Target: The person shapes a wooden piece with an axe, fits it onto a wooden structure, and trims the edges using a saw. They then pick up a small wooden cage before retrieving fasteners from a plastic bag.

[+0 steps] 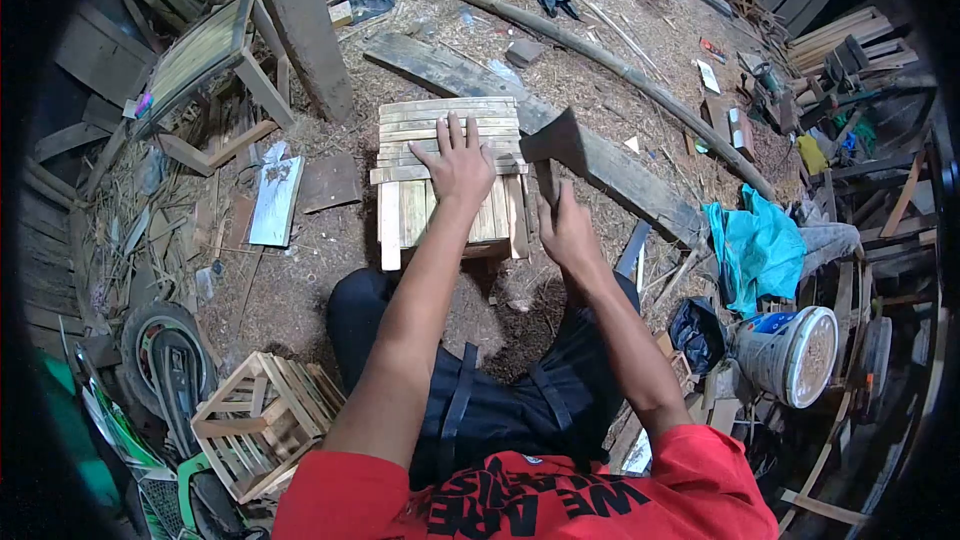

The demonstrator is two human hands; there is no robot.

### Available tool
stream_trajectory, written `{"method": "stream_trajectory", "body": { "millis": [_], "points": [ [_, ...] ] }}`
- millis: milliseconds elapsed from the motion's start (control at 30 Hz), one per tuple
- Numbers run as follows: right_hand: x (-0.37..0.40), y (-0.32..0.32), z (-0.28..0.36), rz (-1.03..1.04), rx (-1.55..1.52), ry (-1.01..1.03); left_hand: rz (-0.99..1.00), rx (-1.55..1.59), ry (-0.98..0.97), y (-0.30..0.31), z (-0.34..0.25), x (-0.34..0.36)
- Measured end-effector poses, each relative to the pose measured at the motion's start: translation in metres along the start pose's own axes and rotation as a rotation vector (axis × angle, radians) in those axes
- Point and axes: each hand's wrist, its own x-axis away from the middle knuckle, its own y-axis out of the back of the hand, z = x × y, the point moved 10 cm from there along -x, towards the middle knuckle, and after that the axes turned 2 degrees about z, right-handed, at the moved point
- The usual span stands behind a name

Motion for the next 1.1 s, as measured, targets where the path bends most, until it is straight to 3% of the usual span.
{"method": "stream_trajectory", "body": {
  "millis": [167, 300, 467, 533, 600, 633, 667, 833, 933, 1100],
  "points": [
    [0.009, 0.005, 0.004, -0.073, 0.024, 0.121, 0.007, 0.015, -0.002, 0.002, 0.0, -0.002],
    [0.003, -0.007, -0.003, 0.122, 0.036, 0.051, -0.053, -0.011, -0.019, -0.001, 0.0, -0.004],
    [0.008, 0.046, 0.045, -0.166, -0.145, 0.175, -0.075, 0.003, -0.031, 0.004, -0.003, -0.001],
    [0.013, 0.043, 0.044, -0.164, -0.07, 0.168, -0.115, -0.005, -0.042, 0.008, -0.003, -0.001],
    [0.009, 0.014, 0.021, -0.15, 0.011, 0.289, -0.126, 0.005, -0.045, 0.007, -0.003, 0.0],
    [0.0, -0.021, -0.015, 0.072, 0.103, 0.15, -0.128, 0.01, -0.056, 0.008, -0.003, 0.001],
    [0.001, -0.02, -0.021, 0.076, 0.025, 0.051, -0.11, 0.013, -0.057, 0.003, -0.003, 0.007],
    [0.007, 0.011, -0.004, -0.037, -0.048, 0.1, -0.125, 0.032, -0.067, 0.011, -0.005, -0.001],
    [0.012, 0.023, 0.01, -0.181, -0.031, 0.241, -0.133, 0.025, -0.064, 0.01, -0.005, 0.0],
    [-0.002, 0.001, -0.017, -0.001, -0.024, 0.081, -0.118, 0.0, -0.066, 0.012, -0.004, 0.0]
  ]
}}
